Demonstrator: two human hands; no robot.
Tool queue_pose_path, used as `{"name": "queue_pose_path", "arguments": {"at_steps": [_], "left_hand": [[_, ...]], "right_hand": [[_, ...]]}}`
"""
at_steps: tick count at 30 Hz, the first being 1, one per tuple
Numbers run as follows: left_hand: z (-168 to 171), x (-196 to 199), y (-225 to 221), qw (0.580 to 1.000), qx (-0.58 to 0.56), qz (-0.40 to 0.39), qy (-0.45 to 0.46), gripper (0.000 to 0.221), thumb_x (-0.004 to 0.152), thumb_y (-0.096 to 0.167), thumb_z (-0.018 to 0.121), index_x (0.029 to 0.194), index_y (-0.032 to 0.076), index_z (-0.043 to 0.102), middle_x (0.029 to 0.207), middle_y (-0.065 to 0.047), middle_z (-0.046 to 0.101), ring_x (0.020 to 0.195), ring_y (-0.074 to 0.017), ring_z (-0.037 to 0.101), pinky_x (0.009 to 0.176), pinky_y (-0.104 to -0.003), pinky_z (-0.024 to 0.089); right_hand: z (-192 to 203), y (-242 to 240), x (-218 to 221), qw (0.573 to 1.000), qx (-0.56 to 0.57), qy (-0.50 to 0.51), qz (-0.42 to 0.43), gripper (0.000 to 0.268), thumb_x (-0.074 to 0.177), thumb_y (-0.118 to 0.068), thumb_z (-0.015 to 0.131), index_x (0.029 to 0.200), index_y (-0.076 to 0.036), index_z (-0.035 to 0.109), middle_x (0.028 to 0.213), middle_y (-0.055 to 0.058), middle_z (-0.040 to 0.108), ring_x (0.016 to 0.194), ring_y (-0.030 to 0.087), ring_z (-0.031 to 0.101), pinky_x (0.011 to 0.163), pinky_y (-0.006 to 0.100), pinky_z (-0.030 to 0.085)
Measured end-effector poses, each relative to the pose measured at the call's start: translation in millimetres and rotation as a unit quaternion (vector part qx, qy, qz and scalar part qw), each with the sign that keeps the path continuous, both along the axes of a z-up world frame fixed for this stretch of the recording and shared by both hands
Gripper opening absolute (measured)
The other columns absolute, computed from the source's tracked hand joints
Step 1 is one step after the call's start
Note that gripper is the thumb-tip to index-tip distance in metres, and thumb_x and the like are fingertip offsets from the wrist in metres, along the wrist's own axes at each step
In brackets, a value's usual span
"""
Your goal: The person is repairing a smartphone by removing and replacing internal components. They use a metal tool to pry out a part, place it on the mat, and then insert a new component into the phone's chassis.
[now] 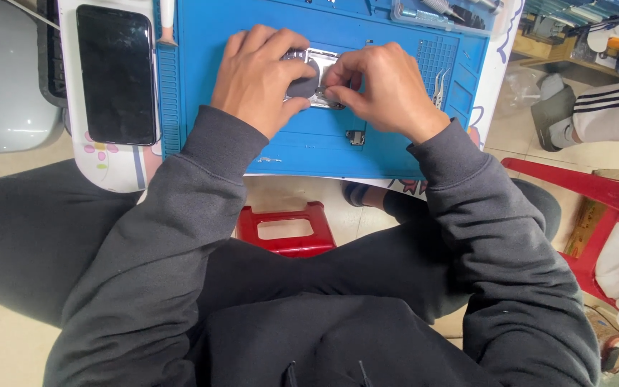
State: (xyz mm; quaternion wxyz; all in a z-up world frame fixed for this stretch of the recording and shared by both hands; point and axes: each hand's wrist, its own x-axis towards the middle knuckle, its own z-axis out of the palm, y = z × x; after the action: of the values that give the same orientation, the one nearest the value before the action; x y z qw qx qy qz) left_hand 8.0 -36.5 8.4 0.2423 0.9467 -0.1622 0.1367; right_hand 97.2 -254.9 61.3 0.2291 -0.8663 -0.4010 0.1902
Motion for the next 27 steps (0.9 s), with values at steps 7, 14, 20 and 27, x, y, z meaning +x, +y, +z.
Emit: {"name": "queue_pose_path", "arguments": {"at_steps": [7,14,20,27], "left_hand": [[-1.2,-0.5,1.2,1.0,-0.001,-0.003,-0.001,0.034,0.076,0.032,0.099,0.104,0.021,0.083,0.129,-0.002,0.067,0.114,-0.031,0.055,0.091,-0.048,0.043],[-0.1,-0.6,1.3,1.0,0.0,-0.001,-0.006,0.033,0.076,0.032,0.099,0.103,0.021,0.083,0.129,-0.001,0.068,0.114,-0.0302,0.055,0.091,-0.048,0.043],[-2.2,-0.4,-0.8,1.0,-0.003,-0.004,-0.007,0.032,0.078,0.032,0.098,0.105,0.02,0.083,0.13,-0.003,0.069,0.116,-0.0313,0.056,0.092,-0.05,0.043],[-4.7,0.1,1.0,1.0,-0.002,0.002,-0.007,0.033,0.076,0.033,0.099,0.102,0.021,0.083,0.129,-0.002,0.068,0.115,-0.0311,0.055,0.092,-0.049,0.043]], "right_hand": [[-6.0,-1.6,3.2,1.0,-0.004,0.004,0.008,0.011,0.095,-0.011,0.079,0.089,-0.019,0.075,0.077,-0.007,0.075,0.068,0.017,0.066,0.06,0.039,0.047],[-5.3,0.1,2.1,0.998,0.045,0.015,0.032,0.013,0.095,-0.004,0.082,0.087,-0.012,0.075,0.075,-0.001,0.075,0.064,0.017,0.067,0.064,0.035,0.051],[-7.1,-5.3,3.9,0.997,0.061,0.014,0.041,0.014,0.095,-0.003,0.082,0.087,-0.011,0.074,0.077,0.001,0.075,0.064,0.017,0.066,0.063,0.034,0.051],[-8.7,-3.8,2.3,0.997,0.058,-0.002,0.043,0.016,0.096,-0.003,0.084,0.086,-0.013,0.075,0.075,0.0,0.073,0.062,0.017,0.063,0.063,0.035,0.049]]}}
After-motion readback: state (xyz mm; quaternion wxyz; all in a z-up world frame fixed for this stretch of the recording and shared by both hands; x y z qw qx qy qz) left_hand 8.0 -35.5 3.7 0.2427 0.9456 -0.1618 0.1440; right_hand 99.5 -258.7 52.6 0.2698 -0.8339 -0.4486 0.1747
